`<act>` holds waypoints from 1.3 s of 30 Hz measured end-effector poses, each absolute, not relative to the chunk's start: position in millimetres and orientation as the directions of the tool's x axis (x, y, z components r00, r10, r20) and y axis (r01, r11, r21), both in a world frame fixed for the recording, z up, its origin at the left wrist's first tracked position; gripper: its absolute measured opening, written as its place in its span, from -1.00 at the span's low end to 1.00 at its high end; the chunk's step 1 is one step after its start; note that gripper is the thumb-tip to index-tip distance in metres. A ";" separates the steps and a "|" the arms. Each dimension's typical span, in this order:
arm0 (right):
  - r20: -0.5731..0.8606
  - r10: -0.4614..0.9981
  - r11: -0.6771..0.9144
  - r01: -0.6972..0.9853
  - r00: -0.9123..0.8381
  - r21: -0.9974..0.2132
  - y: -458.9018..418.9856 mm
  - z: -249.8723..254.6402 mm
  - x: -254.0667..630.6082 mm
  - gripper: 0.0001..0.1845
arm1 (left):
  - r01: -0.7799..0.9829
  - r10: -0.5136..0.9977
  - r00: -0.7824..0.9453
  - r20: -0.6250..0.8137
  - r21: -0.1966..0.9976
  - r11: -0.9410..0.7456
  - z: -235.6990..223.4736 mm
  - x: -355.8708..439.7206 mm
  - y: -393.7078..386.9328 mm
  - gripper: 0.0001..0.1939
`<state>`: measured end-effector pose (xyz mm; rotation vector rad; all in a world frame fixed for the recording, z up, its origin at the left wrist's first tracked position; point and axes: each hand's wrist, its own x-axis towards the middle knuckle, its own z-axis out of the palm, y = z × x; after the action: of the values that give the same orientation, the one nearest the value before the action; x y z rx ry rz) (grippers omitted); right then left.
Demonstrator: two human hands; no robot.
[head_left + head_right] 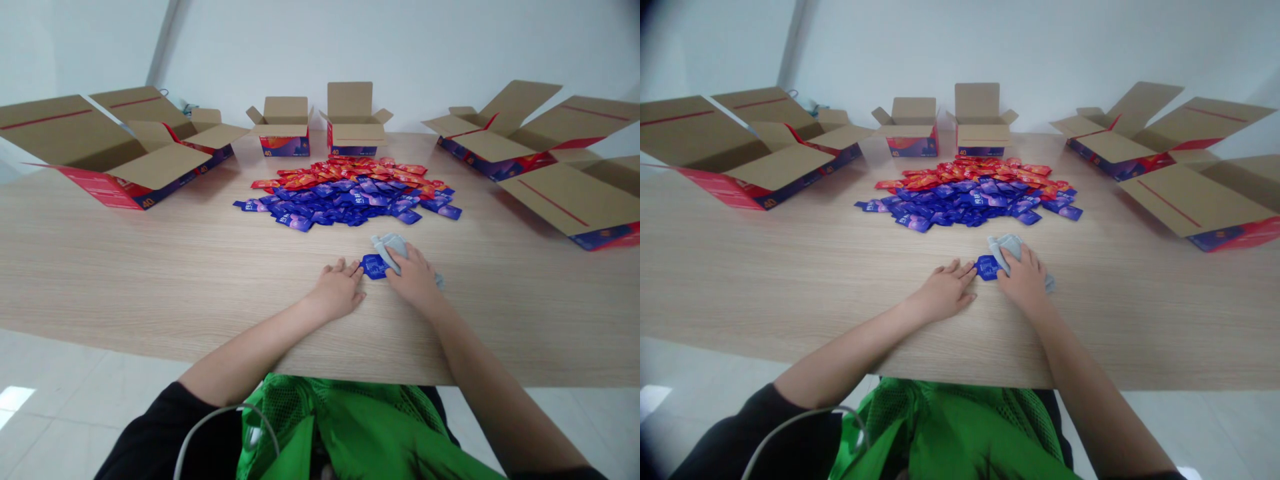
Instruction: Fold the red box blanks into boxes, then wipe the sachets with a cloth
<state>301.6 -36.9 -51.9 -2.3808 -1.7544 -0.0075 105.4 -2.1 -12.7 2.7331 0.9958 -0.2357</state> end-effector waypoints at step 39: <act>0.241 0.969 -0.031 0.997 0.046 -0.067 -44.0 -60.4 270.4 -0.43 | 0.630 0.600 0.775 -0.199 0.167 -0.758 -12.9 103.4 -1.4 -0.35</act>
<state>270.4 -44.0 -60.4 -2.1035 -2.0229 -0.1888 103.4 -1.4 -12.9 2.7441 0.9646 -0.1965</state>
